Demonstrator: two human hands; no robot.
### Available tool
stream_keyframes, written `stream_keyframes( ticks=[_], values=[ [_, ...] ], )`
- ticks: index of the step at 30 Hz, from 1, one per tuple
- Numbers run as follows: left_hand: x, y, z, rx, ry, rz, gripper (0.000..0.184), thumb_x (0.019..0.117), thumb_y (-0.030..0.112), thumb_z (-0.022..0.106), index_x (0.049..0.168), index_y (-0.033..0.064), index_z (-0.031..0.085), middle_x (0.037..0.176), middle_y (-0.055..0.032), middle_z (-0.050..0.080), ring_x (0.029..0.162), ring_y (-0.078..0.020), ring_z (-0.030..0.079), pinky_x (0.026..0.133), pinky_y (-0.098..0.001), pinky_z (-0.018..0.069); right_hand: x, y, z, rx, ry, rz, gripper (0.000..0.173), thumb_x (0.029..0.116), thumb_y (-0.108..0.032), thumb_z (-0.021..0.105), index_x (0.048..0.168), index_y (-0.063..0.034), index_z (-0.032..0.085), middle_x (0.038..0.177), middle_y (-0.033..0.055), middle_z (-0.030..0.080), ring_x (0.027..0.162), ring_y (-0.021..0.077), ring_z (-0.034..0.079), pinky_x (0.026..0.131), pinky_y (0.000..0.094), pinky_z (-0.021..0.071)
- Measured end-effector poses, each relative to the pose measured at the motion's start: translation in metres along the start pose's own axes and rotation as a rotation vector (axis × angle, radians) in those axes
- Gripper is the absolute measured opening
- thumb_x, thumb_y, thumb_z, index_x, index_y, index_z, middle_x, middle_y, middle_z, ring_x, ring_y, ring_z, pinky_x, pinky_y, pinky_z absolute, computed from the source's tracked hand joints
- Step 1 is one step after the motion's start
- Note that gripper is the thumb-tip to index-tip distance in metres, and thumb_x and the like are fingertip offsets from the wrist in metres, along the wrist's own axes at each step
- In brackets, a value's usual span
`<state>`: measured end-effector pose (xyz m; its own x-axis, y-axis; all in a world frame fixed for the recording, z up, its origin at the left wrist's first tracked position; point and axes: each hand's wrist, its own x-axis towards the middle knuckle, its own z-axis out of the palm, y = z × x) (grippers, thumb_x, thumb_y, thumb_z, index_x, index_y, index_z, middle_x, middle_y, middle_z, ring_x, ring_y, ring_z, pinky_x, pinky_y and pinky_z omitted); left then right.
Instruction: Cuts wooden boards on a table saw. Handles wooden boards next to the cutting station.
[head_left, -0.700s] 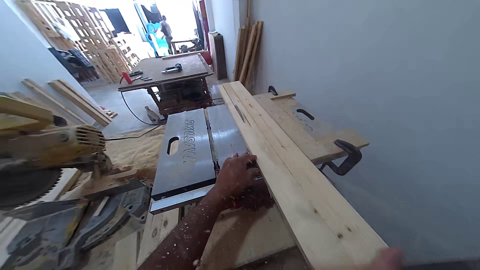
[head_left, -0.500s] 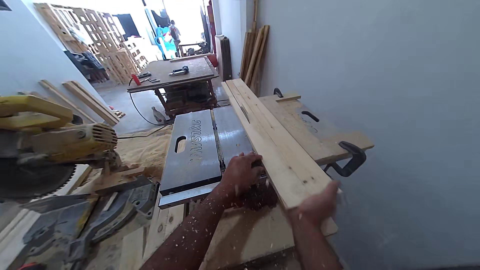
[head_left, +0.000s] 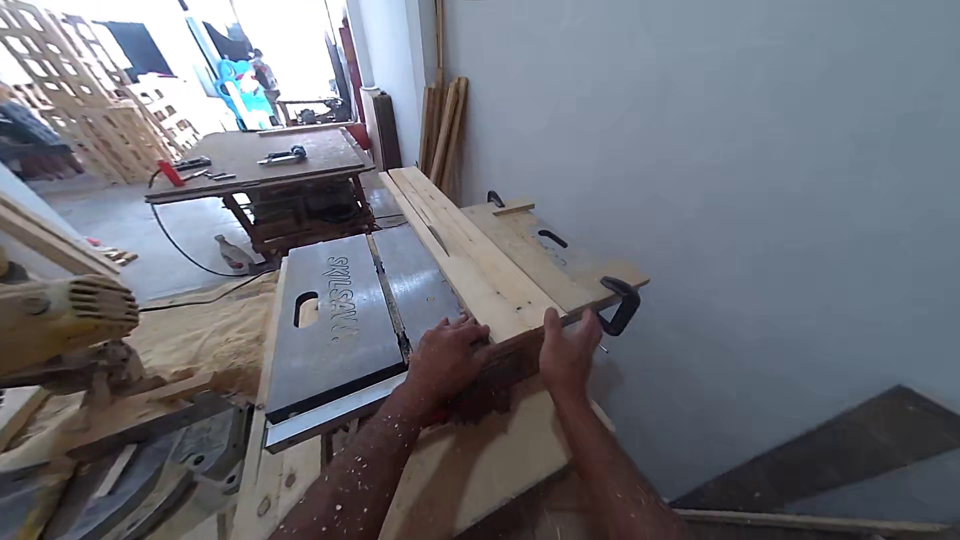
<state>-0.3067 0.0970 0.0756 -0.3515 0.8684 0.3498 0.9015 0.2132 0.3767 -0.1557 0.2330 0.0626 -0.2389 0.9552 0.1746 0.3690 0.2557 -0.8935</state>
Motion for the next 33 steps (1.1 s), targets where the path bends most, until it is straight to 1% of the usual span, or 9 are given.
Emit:
stream_keyframes(
  ticks=[4,6,9,12,15,16,19,23,33],
  values=[
    [-0.001,-0.002,0.005,-0.011,0.060,0.021,0.040,0.0958,0.051,0.065,0.117,0.0195,0.078,0.129,-0.0004,0.072,0.129,-0.0195,0.063,0.115,-0.0521,0.0440,0.041,0.022,-0.038,-0.597,-0.291,-0.805,0.040,0.1050,-0.031,0.056,0.138,-0.0104,0.066,0.149,0.0092,0.059,0.141,0.0274,0.052,0.118,0.0598,0.0356],
    [-0.001,-0.002,0.008,-0.013,0.111,0.044,0.036,0.0944,0.047,0.066,0.111,0.0180,0.080,0.125,-0.0014,0.074,0.126,-0.0203,0.065,0.111,-0.0525,0.0473,0.059,0.017,-0.046,-0.692,-0.377,-1.005,0.031,0.1034,-0.023,0.059,0.131,-0.0133,0.071,0.140,0.0060,0.066,0.134,0.0259,0.059,0.116,0.0660,0.0357],
    [0.004,-0.003,0.008,-0.023,0.155,0.038,0.033,0.0932,0.044,0.069,0.107,0.0156,0.080,0.120,-0.0017,0.076,0.122,-0.0195,0.068,0.107,-0.0526,0.0508,0.087,0.006,-0.047,-0.675,-0.443,-1.187,0.024,0.1018,-0.024,0.062,0.119,-0.0166,0.077,0.126,0.0037,0.073,0.122,0.0234,0.068,0.112,0.0654,0.0420],
    [0.013,0.000,0.006,0.002,0.155,-0.046,0.023,0.0944,0.034,0.072,0.097,0.0112,0.075,0.101,-0.0036,0.076,0.101,-0.0214,0.073,0.092,-0.0481,0.0585,0.108,-0.003,-0.034,-0.682,-0.506,-1.221,0.026,0.1032,-0.031,0.060,0.119,-0.0184,0.077,0.124,0.0019,0.074,0.120,0.0227,0.069,0.112,0.0653,0.0424],
    [0.032,-0.007,-0.003,0.069,0.087,-0.196,0.024,0.0989,0.030,0.067,0.095,0.0076,0.075,0.105,-0.0066,0.076,0.116,-0.0244,0.070,0.108,-0.0449,0.0522,0.132,-0.020,-0.008,-0.706,-0.575,-1.199,0.024,0.1038,-0.029,0.060,0.117,-0.0188,0.078,0.122,0.0007,0.075,0.119,0.0224,0.069,0.111,0.0631,0.0442],
    [0.040,-0.010,-0.008,0.096,0.041,-0.259,0.028,0.0998,0.034,0.066,0.097,0.0073,0.076,0.106,-0.0084,0.075,0.117,-0.0266,0.068,0.104,-0.0465,0.0529,0.139,-0.024,0.001,-0.711,-0.586,-1.200,0.023,0.1032,-0.029,0.062,0.116,-0.0185,0.078,0.121,0.0009,0.075,0.118,0.0229,0.070,0.110,0.0622,0.0454],
    [0.060,-0.023,-0.014,0.194,-0.006,-0.366,0.036,0.0978,0.044,0.067,0.089,0.0104,0.074,0.093,-0.0071,0.072,0.098,-0.0269,0.069,0.083,-0.0470,0.0581,0.158,-0.028,0.025,-0.729,-0.605,-1.197,0.024,0.1041,-0.031,0.060,0.116,-0.0196,0.078,0.122,-0.0001,0.075,0.118,0.0225,0.069,0.109,0.0566,0.0476],
    [0.079,-0.034,-0.019,0.255,-0.066,-0.472,0.039,0.0980,0.050,0.064,0.091,0.0131,0.075,0.095,-0.0047,0.072,0.101,-0.0263,0.068,0.082,-0.0474,0.0565,0.178,-0.034,0.048,-0.695,-0.591,-1.243,0.022,0.1032,-0.029,0.061,0.112,-0.0184,0.079,0.120,0.0014,0.075,0.112,0.0217,0.071,0.102,0.0479,0.0538],
    [0.117,-0.079,-0.019,0.202,0.022,-0.532,0.034,0.0943,0.048,0.070,0.094,0.0147,0.077,0.098,-0.0048,0.074,0.103,-0.0276,0.068,0.086,-0.0527,0.0551,0.211,-0.051,0.097,-0.700,-0.630,-1.247,0.019,0.1029,-0.023,0.062,0.107,-0.0151,0.078,0.113,0.0058,0.076,0.106,0.0252,0.072,0.093,0.0477,0.0570]
  ],
)
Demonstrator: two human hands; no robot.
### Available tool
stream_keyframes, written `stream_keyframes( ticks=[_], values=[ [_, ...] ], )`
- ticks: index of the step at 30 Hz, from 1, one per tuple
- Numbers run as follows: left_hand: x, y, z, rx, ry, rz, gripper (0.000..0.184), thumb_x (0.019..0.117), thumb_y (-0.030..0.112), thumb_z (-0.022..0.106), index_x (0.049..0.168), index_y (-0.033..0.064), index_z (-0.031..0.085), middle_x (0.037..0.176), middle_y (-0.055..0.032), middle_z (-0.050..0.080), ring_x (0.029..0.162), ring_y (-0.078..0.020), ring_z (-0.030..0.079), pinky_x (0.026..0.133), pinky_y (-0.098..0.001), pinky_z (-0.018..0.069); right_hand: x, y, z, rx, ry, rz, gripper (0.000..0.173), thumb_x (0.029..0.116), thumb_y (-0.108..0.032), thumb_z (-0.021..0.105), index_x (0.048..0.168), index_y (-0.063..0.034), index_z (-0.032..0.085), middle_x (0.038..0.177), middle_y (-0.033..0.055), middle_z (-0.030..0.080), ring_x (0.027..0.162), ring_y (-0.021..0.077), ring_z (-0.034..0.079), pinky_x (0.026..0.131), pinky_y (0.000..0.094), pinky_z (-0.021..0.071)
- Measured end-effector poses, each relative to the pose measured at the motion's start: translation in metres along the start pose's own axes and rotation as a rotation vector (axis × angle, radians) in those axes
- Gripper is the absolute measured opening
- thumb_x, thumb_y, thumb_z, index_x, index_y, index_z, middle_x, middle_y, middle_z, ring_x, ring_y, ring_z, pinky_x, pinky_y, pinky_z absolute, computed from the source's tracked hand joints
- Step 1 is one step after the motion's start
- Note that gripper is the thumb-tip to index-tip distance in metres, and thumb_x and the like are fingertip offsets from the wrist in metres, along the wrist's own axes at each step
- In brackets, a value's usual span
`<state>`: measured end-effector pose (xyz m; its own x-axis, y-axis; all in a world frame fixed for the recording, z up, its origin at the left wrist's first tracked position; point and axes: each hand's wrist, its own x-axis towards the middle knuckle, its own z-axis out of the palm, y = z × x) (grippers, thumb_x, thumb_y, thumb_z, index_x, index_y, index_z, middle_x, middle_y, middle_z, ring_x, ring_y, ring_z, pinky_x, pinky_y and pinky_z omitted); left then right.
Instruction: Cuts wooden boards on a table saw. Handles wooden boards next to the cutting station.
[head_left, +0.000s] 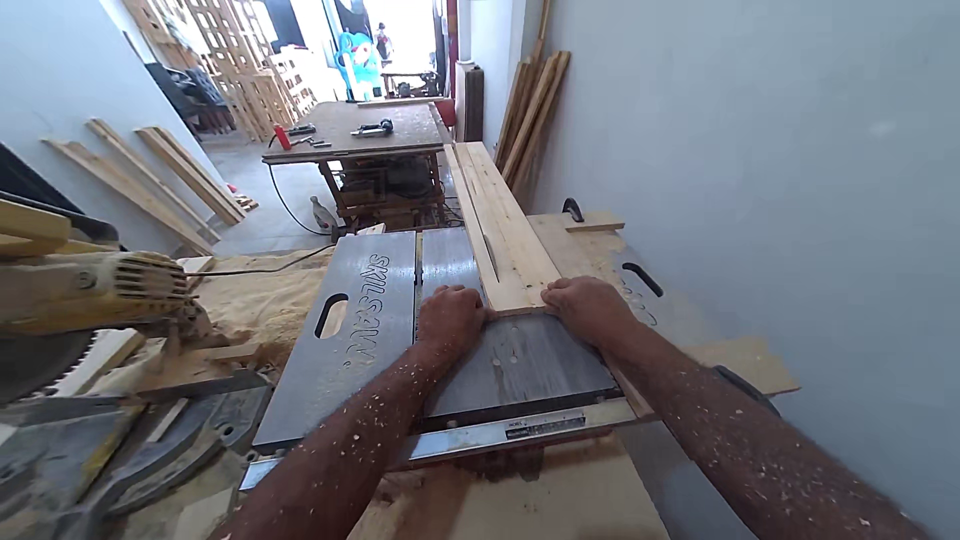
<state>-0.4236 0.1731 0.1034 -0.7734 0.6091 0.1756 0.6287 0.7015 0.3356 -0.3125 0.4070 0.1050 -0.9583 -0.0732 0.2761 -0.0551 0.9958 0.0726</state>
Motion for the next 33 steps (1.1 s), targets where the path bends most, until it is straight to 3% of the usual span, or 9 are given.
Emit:
stream_keyframes(
  ticks=[4,11,15,18,21,26,29,31,33],
  values=[
    [0.024,-0.007,0.002,-0.044,-0.006,-0.075,0.033,0.0917,0.050,0.073,0.093,0.0176,0.078,0.095,-0.0036,0.074,0.101,-0.0267,0.068,0.086,-0.0538,0.0548,0.023,0.009,0.006,0.029,-0.034,0.033,0.019,0.1034,-0.024,0.060,0.103,-0.0154,0.077,0.110,0.0054,0.075,0.103,0.0261,0.072,0.085,0.0492,0.0592],
    [0.050,-0.014,0.003,-0.078,-0.001,-0.139,0.033,0.0880,0.052,0.076,0.095,0.0198,0.078,0.094,-0.0037,0.075,0.100,-0.0277,0.069,0.086,-0.0565,0.0536,0.049,0.019,0.010,0.058,-0.121,0.055,0.020,0.1040,-0.026,0.060,0.107,-0.0156,0.077,0.114,0.0057,0.074,0.105,0.0270,0.071,0.085,0.0517,0.0584],
    [0.072,-0.028,0.015,-0.152,0.051,-0.021,0.032,0.0914,0.041,0.076,0.119,0.0247,0.076,0.120,-0.0008,0.074,0.112,-0.0255,0.068,0.096,-0.0545,0.0537,0.061,0.026,0.015,0.059,-0.107,0.057,0.020,0.1035,-0.026,0.061,0.104,-0.0152,0.077,0.110,0.0054,0.074,0.101,0.0267,0.072,0.083,0.0515,0.0585],
    [0.094,-0.043,0.017,-0.265,0.059,0.112,0.024,0.0967,0.028,0.072,0.120,0.0262,0.077,0.140,0.0053,0.066,0.129,-0.0181,0.061,0.110,-0.0498,0.0475,0.070,0.031,0.016,0.059,-0.106,0.043,0.019,0.1031,-0.027,0.062,0.101,-0.0156,0.077,0.108,0.0043,0.074,0.100,0.0258,0.072,0.082,0.0513,0.0586],
    [0.109,-0.051,0.009,-0.276,0.121,0.211,0.023,0.1001,0.025,0.067,0.121,0.0228,0.077,0.144,0.0039,0.063,0.132,-0.0192,0.059,0.113,-0.0479,0.0452,0.073,0.035,0.015,0.066,-0.097,0.034,0.019,0.1032,-0.027,0.061,0.102,-0.0169,0.077,0.110,0.0035,0.074,0.101,0.0249,0.072,0.083,0.0504,0.0587],
    [0.127,-0.059,-0.012,-0.243,0.086,0.352,0.022,0.1006,0.016,0.065,0.121,0.0141,0.074,0.141,-0.0003,0.065,0.127,-0.0163,0.064,0.109,-0.0447,0.0495,0.080,0.050,0.004,0.124,-0.048,-0.011,0.024,0.1045,-0.030,0.059,0.113,-0.0180,0.077,0.120,0.0025,0.074,0.112,0.0233,0.070,0.093,0.0499,0.0568],
    [0.132,-0.053,-0.033,-0.184,-0.005,0.293,0.035,0.1009,0.014,0.064,0.135,0.0177,0.064,0.141,-0.0019,0.064,0.126,-0.0219,0.064,0.108,-0.0494,0.0493,0.090,0.052,-0.021,0.209,-0.132,0.012,0.029,0.1048,-0.021,0.057,0.128,-0.0128,0.071,0.127,0.0076,0.072,0.116,0.0255,0.069,0.101,0.0521,0.0536],
    [0.136,-0.047,-0.041,-0.178,0.004,0.249,0.040,0.0977,0.013,0.069,0.137,0.0164,0.061,0.135,-0.0080,0.067,0.120,-0.0277,0.067,0.104,-0.0539,0.0512,0.101,0.051,-0.035,0.181,-0.153,0.039,0.029,0.1000,-0.016,0.064,0.128,-0.0094,0.067,0.115,0.0131,0.073,0.107,0.0312,0.071,0.094,0.0550,0.0554],
    [0.141,-0.037,-0.044,-0.167,0.078,0.213,0.038,0.0937,0.017,0.075,0.130,0.0112,0.063,0.119,-0.0140,0.072,0.108,-0.0324,0.070,0.097,-0.0569,0.0543,0.114,0.043,-0.040,0.108,-0.100,0.101,0.027,0.0939,-0.012,0.071,0.120,-0.0082,0.066,0.108,0.0143,0.072,0.101,0.0343,0.071,0.087,0.0571,0.0574]
  ],
)
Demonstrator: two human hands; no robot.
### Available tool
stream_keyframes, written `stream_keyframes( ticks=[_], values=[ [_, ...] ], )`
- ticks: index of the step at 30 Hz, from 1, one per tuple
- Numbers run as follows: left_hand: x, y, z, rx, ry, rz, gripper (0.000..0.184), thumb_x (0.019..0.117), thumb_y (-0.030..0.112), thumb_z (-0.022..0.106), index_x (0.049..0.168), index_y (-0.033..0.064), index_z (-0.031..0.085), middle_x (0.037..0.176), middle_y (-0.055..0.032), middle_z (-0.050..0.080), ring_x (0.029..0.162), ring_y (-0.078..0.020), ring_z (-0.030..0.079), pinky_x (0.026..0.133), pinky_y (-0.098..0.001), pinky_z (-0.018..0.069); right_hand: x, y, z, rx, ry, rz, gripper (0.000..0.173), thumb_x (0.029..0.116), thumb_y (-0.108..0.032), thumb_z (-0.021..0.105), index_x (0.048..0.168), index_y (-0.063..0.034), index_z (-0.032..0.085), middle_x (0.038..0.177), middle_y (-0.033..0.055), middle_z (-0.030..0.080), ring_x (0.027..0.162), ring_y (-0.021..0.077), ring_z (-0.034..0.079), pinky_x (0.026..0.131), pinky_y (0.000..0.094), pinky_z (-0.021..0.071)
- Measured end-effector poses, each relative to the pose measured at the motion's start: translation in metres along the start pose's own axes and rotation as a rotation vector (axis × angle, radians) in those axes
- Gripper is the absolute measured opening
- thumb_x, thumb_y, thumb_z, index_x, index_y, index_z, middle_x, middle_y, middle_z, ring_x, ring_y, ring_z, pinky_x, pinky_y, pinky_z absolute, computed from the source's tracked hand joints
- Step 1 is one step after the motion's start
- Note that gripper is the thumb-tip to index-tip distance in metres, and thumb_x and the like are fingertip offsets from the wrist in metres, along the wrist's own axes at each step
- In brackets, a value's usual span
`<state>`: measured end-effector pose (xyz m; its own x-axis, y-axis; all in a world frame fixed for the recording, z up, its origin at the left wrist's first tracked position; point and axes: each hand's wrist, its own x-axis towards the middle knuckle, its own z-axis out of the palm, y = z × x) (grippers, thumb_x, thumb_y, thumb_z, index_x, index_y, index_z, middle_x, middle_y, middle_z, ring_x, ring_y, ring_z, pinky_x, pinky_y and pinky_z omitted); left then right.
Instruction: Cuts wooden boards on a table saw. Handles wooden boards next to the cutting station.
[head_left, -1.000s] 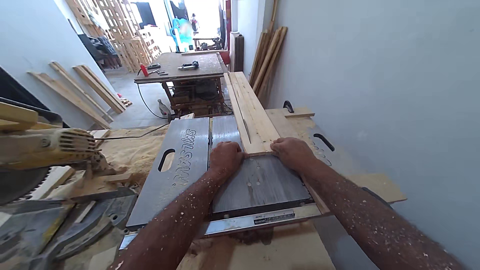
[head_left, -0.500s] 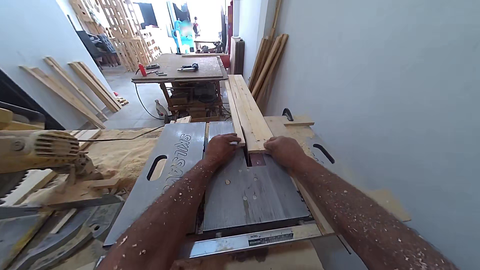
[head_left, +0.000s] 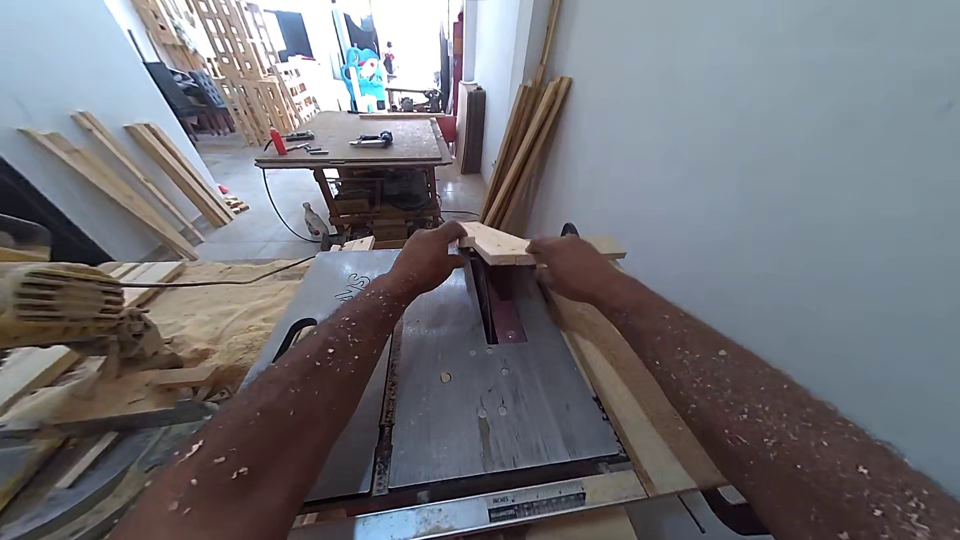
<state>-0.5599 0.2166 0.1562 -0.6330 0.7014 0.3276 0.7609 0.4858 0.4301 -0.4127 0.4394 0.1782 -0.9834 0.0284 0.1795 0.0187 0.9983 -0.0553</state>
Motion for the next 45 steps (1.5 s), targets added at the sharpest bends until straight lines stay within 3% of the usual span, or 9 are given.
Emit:
stream_keyframes(
  ticks=[7,13,23,28,32,36,40,42,45],
  values=[
    [0.013,0.008,0.000,0.217,0.071,-0.010,0.025,0.1015,0.022,0.062,0.125,0.0200,0.072,0.110,-0.0121,0.075,0.105,-0.0365,0.071,0.091,-0.0612,0.0550,0.053,-0.028,-0.017,-0.215,0.144,0.100,0.015,0.0957,-0.015,0.065,0.106,-0.0053,0.070,0.110,0.0184,0.069,0.100,0.0418,0.068,0.074,0.0607,0.0565],
    [-0.040,-0.006,-0.108,0.217,0.297,-0.071,0.027,0.1050,0.024,0.054,0.121,0.0061,0.067,0.108,-0.0208,0.072,0.104,-0.0418,0.070,0.092,-0.0647,0.0535,0.085,-0.115,-0.102,-0.135,0.230,-0.051,0.033,0.1011,-0.037,0.061,0.103,-0.0040,0.067,0.108,0.0211,0.067,0.104,0.0425,0.066,0.077,0.0664,0.0530],
    [-0.283,0.058,-0.292,0.330,0.639,0.054,0.023,0.1030,0.026,0.059,0.117,0.0111,0.070,0.106,-0.0054,0.073,0.095,-0.0136,0.071,0.088,-0.0366,0.0578,-0.066,-0.342,-0.236,-0.110,0.478,-0.386,0.038,0.1037,-0.045,0.055,0.095,-0.0109,0.071,0.081,0.0135,0.065,0.078,0.0354,0.064,0.064,0.0604,0.0460],
    [-0.453,0.042,-0.246,0.376,0.658,0.254,0.023,0.1041,0.015,0.056,0.120,0.0034,0.067,0.112,-0.0137,0.072,0.096,-0.0226,0.072,0.081,-0.0409,0.0615,-0.215,-0.404,-0.143,-0.147,0.671,-0.511,0.020,0.1023,-0.025,0.057,0.102,-0.0071,0.067,0.088,0.0120,0.062,0.072,0.0316,0.062,0.051,0.0459,0.0460],
    [-0.573,0.012,-0.157,0.048,0.692,0.190,0.020,0.1066,0.021,0.055,0.123,0.0152,0.066,0.130,-0.0086,0.068,0.113,-0.0167,0.070,0.090,-0.0333,0.0621,-0.322,-0.444,-0.018,0.061,0.648,-0.327,0.021,0.0969,-0.023,0.066,0.115,-0.0160,0.075,0.104,0.0079,0.074,0.104,0.0243,0.070,0.089,0.0385,0.0583],
    [-0.619,0.014,-0.105,-0.452,0.442,-0.176,0.024,0.0905,0.009,0.074,0.115,0.0114,0.073,0.149,-0.0163,0.056,0.112,-0.0181,0.072,0.089,-0.0351,0.0632,-0.366,-0.468,0.072,0.269,0.488,-0.115,0.029,0.0859,-0.022,0.079,0.115,-0.0179,0.077,0.129,0.0216,0.066,0.127,0.0385,0.061,0.107,0.0563,0.0496],
    [-0.612,0.024,-0.121,-1.318,0.224,-0.533,0.048,0.0838,-0.004,0.060,0.130,-0.0001,0.046,0.127,-0.0171,0.066,0.108,-0.0351,0.072,0.086,-0.0512,0.0646,-0.375,-0.470,0.056,0.615,0.207,0.115,0.111,0.0790,-0.077,0.069,0.150,0.0044,0.046,0.161,0.0343,0.030,0.149,0.0446,0.036,0.117,0.0588,0.0398],
    [-0.595,0.022,-0.134,-1.458,0.210,-0.712,0.048,0.0966,0.015,0.054,0.140,0.0017,0.038,0.117,-0.0211,0.068,0.100,-0.0366,0.073,0.077,-0.0511,0.0647,-0.368,-0.467,0.037,0.864,0.080,0.387,0.113,0.0871,-0.073,0.060,0.161,0.0043,0.023,0.161,0.0266,0.036,0.144,0.0335,0.047,0.113,0.0514,0.0469],
    [-0.563,0.017,-0.142,-1.400,-0.004,-0.913,0.046,0.1101,0.040,0.045,0.141,0.0068,0.044,0.104,-0.0140,0.073,0.079,-0.0267,0.074,0.065,-0.0402,0.0638,-0.339,-0.463,0.027,1.356,-0.144,0.726,0.053,0.1064,-0.042,0.053,0.145,-0.0064,0.048,0.121,0.0181,0.071,0.100,0.0292,0.074,0.077,0.0463,0.0650]
  ],
)
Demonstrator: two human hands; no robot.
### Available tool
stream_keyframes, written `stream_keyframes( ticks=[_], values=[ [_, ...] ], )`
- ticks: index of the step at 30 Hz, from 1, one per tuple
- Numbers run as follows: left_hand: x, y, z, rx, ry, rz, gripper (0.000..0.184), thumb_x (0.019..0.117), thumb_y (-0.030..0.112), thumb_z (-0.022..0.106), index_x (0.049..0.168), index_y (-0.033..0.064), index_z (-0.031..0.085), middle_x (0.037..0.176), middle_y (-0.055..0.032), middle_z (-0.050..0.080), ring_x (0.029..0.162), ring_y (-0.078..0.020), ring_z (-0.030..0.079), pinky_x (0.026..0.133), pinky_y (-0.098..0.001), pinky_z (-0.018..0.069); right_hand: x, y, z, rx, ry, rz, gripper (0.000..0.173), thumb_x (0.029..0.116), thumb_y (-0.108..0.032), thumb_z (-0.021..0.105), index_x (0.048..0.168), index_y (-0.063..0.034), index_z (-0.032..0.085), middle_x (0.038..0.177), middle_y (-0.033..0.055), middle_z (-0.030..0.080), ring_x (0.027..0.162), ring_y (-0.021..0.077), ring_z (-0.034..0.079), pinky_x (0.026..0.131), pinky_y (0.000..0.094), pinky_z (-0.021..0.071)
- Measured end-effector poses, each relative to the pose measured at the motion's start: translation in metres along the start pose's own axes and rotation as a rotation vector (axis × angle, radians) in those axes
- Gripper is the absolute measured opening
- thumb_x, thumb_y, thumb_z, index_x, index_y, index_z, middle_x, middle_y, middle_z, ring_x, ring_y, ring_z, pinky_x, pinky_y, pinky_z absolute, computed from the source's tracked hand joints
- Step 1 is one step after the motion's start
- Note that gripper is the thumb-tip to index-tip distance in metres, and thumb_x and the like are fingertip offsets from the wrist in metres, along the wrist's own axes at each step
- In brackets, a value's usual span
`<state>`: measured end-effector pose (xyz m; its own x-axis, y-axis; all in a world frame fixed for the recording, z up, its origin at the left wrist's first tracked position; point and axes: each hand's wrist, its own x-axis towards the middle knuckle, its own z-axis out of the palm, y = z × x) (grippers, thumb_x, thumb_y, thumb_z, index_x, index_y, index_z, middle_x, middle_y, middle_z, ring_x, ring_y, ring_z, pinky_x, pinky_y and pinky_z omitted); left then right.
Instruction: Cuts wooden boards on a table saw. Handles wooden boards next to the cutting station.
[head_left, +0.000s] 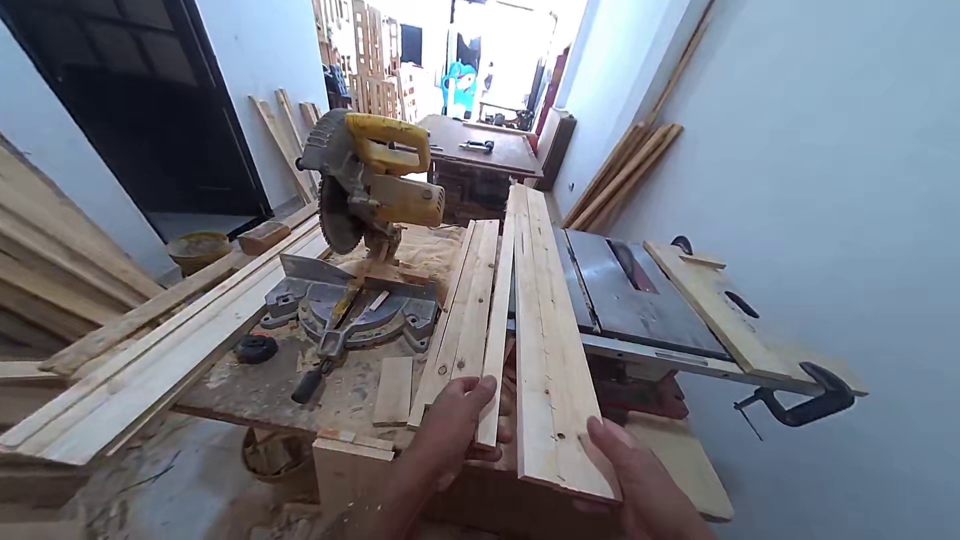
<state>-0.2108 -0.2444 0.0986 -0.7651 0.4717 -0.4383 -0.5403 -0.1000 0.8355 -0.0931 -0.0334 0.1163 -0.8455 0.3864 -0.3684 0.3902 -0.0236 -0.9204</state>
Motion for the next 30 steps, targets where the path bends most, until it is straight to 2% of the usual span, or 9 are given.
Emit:
stream_keyframes(
  ticks=[1,2,5,8,10,15,20,23,30],
  values=[
    [0.006,0.004,0.004,0.050,-0.012,-0.017,0.043,0.1103,0.041,0.045,0.135,0.0060,0.049,0.099,-0.0120,0.072,0.075,-0.0233,0.073,0.063,-0.0380,0.0626,0.010,-0.003,0.007,0.103,-0.044,0.050,0.043,0.1096,-0.036,0.048,0.136,-0.0032,0.053,0.106,0.0215,0.074,0.085,0.0336,0.076,0.064,0.0480,0.0648],
    [0.011,0.003,0.006,0.075,-0.003,0.012,0.042,0.1098,0.040,0.046,0.128,0.0042,0.055,0.097,-0.0121,0.072,0.076,-0.0227,0.073,0.065,-0.0389,0.0633,0.019,-0.002,0.015,0.126,-0.061,0.041,0.038,0.1098,-0.032,0.049,0.129,-0.0006,0.056,0.097,0.0217,0.074,0.077,0.0336,0.075,0.060,0.0471,0.0641],
    [0.021,-0.011,-0.008,0.035,0.041,0.182,0.038,0.1093,0.034,0.049,0.117,-0.0011,0.063,0.097,-0.0157,0.075,0.084,-0.0262,0.075,0.074,-0.0436,0.0653,0.035,0.007,0.043,0.079,0.010,-0.105,0.035,0.0985,-0.026,0.069,0.117,0.0022,0.064,0.091,0.0168,0.077,0.078,0.0295,0.077,0.070,0.0466,0.0667],
    [0.024,-0.030,-0.037,0.092,0.104,0.244,0.035,0.1092,0.033,0.045,0.108,0.0021,0.061,0.075,-0.0084,0.065,0.050,-0.0150,0.057,0.045,-0.0300,0.0510,0.057,0.016,0.049,-0.040,0.057,-0.145,0.043,0.0868,-0.033,0.081,0.114,-0.0030,0.065,0.089,0.0099,0.077,0.078,0.0240,0.077,0.071,0.0433,0.0676],
    [0.026,-0.042,-0.060,0.169,0.139,0.260,0.033,0.1074,0.032,0.045,0.112,0.0026,0.060,0.074,-0.0082,0.064,0.046,-0.0158,0.054,0.041,-0.0303,0.0485,0.069,0.015,0.042,-0.134,0.070,-0.143,0.046,0.0841,-0.038,0.081,0.113,-0.0069,0.066,0.088,0.0058,0.077,0.078,0.0205,0.077,0.071,0.0416,0.0674],
    [0.059,-0.053,-0.102,0.329,0.192,0.262,0.034,0.1048,0.034,0.050,0.117,0.0037,0.055,0.074,-0.0091,0.063,0.050,-0.0220,0.059,0.045,-0.0373,0.0540,0.089,0.003,0.043,-0.135,0.031,-0.160,0.038,0.0870,-0.033,0.076,0.114,-0.0088,0.067,0.089,0.0033,0.077,0.078,0.0178,0.076,0.070,0.0390,0.0670],
    [0.112,-0.068,-0.112,0.217,0.244,0.276,0.031,0.1086,0.029,0.047,0.115,0.0008,0.059,0.078,-0.0113,0.066,0.056,-0.0218,0.062,0.051,-0.0371,0.0555,0.101,-0.002,0.082,0.054,-0.032,-0.181,0.029,0.0932,-0.023,0.070,0.114,-0.0038,0.067,0.091,0.0080,0.077,0.079,0.0208,0.077,0.072,0.0406,0.0673],
    [0.124,-0.079,-0.115,0.168,0.248,0.286,0.033,0.1077,0.027,0.050,0.120,-0.0017,0.059,0.097,-0.0138,0.074,0.086,-0.0230,0.075,0.077,-0.0409,0.0644,0.108,-0.003,0.102,0.059,-0.027,-0.185,0.030,0.0922,-0.024,0.071,0.114,-0.0040,0.067,0.091,0.0071,0.076,0.080,0.0192,0.076,0.073,0.0391,0.0673],
    [0.138,-0.069,-0.133,0.317,0.188,0.242,0.032,0.1055,0.030,0.054,0.118,0.0017,0.062,0.099,-0.0099,0.074,0.088,-0.0191,0.074,0.079,-0.0389,0.0633,0.116,-0.010,0.136,-0.194,0.081,-0.139,0.027,0.0949,-0.031,0.069,0.112,-0.0098,0.067,0.089,0.0017,0.075,0.079,0.0135,0.075,0.073,0.0365,0.0653]
  ],
)
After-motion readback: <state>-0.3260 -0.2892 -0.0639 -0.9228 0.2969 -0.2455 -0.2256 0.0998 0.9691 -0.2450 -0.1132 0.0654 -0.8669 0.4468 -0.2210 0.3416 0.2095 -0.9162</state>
